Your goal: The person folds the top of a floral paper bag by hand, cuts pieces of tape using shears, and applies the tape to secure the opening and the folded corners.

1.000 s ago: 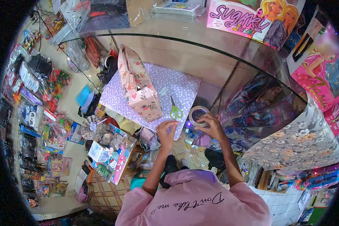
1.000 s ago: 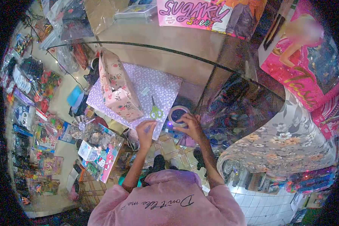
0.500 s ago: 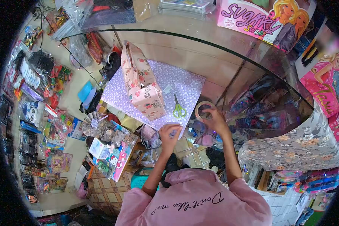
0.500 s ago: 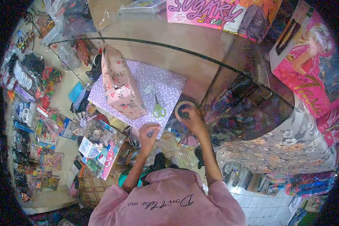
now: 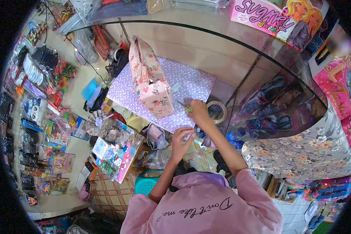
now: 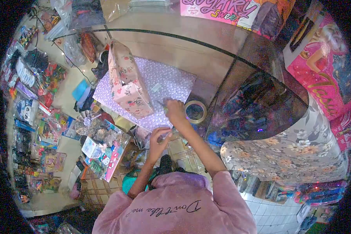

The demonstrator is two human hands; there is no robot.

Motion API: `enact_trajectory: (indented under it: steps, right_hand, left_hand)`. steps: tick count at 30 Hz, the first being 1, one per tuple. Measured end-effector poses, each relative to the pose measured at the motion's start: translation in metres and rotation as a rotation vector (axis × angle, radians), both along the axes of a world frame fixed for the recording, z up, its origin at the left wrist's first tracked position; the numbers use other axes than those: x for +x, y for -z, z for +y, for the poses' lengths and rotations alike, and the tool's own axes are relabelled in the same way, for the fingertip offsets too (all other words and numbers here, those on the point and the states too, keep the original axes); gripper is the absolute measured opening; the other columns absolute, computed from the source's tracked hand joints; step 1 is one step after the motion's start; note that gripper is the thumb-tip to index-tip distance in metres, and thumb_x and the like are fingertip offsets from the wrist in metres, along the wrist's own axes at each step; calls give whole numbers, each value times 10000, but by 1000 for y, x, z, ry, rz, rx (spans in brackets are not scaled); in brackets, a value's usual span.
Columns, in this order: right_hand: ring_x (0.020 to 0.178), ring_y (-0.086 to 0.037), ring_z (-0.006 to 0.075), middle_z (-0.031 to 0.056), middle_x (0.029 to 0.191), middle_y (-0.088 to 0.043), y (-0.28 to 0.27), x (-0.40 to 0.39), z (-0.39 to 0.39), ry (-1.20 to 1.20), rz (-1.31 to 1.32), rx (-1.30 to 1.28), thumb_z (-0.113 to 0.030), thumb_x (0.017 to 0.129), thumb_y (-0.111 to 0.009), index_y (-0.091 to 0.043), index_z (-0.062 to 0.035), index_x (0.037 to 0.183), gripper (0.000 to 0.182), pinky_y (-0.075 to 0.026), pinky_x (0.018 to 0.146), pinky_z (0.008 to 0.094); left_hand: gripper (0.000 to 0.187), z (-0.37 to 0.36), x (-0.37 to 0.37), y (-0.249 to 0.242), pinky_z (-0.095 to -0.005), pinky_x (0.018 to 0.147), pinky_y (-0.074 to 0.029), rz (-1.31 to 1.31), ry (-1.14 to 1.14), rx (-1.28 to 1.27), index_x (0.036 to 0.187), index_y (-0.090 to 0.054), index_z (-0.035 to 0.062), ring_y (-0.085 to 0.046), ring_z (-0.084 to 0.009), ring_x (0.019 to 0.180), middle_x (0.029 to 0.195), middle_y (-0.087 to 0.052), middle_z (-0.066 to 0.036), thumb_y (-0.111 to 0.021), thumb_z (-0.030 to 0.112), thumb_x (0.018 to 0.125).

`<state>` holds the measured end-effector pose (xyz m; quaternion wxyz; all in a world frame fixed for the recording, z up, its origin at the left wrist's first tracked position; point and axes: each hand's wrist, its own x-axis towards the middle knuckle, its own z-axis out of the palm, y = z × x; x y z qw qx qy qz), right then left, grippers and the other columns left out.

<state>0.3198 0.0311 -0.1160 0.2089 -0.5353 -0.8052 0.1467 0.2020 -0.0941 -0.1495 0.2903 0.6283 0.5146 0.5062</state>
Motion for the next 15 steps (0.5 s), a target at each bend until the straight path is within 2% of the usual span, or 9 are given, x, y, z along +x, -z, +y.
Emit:
enact_trajectory:
  steps: [2, 5, 8, 11, 14, 15]
  right_hand:
    - [753, -683, 309, 206, 802, -678, -12, 11, -4, -20, 64, -50, -41, 653, -744, -674, 25, 923, 286, -531, 684, 383]
    - [726, -659, 152, 112, 788, -687, -22, 38, -34, -49, 570, -298, -44, 729, -718, -657, 28, 980, 268, -508, 674, 290]
    - [759, -604, 66, 31, 823, -666, 5, 56, -79, -110, 1112, -456, -72, 817, -697, -630, 14, 1052, 259, -481, 709, 236]
    - [787, -612, 83, 16, 877, -656, 31, 80, -112, -97, 1001, -516, -139, 882, -673, -602, -2, 1138, 299, -477, 736, 236]
    - [753, -576, 62, -9, 827, -621, 29, 90, -130, -65, 949, -678, -206, 906, -663, -596, -23, 1142, 306, -472, 661, 232]
    - [752, -569, 60, -12, 826, -621, 37, 92, -131, -88, 962, -760, -270, 922, -648, -605, -33, 1126, 315, -467, 656, 228]
  left_hand:
    - [191, 2, -1, 2, -354, 921, -421, -69, 3, -50, 998, -705, 77, -593, -241, 1004, 1036, -671, -82, -708, 123, 812]
    - [183, 4, -5, 9, -335, 920, -424, -177, 18, -117, 1005, -697, 49, -604, -226, 998, 1031, -680, -95, -687, 124, 839]
    - [193, 3, -8, 9, -310, 947, -413, -210, 68, -171, 1046, -682, 19, -594, -168, 1028, 1066, -674, -89, -641, 110, 880]
    - [200, 4, -9, 11, -309, 943, -417, -150, 54, -165, 1048, -679, 0, -594, -164, 1031, 1061, -678, -88, -635, 110, 887]
    - [191, 5, -11, 19, -301, 938, -421, -185, 58, -199, 1044, -683, 2, -596, -154, 1028, 1064, -683, -81, -636, 110, 893]
    - [187, 6, -10, 23, -300, 915, -431, -230, 47, -213, 1028, -689, 6, -605, -151, 1002, 1040, -689, -80, -647, 122, 888]
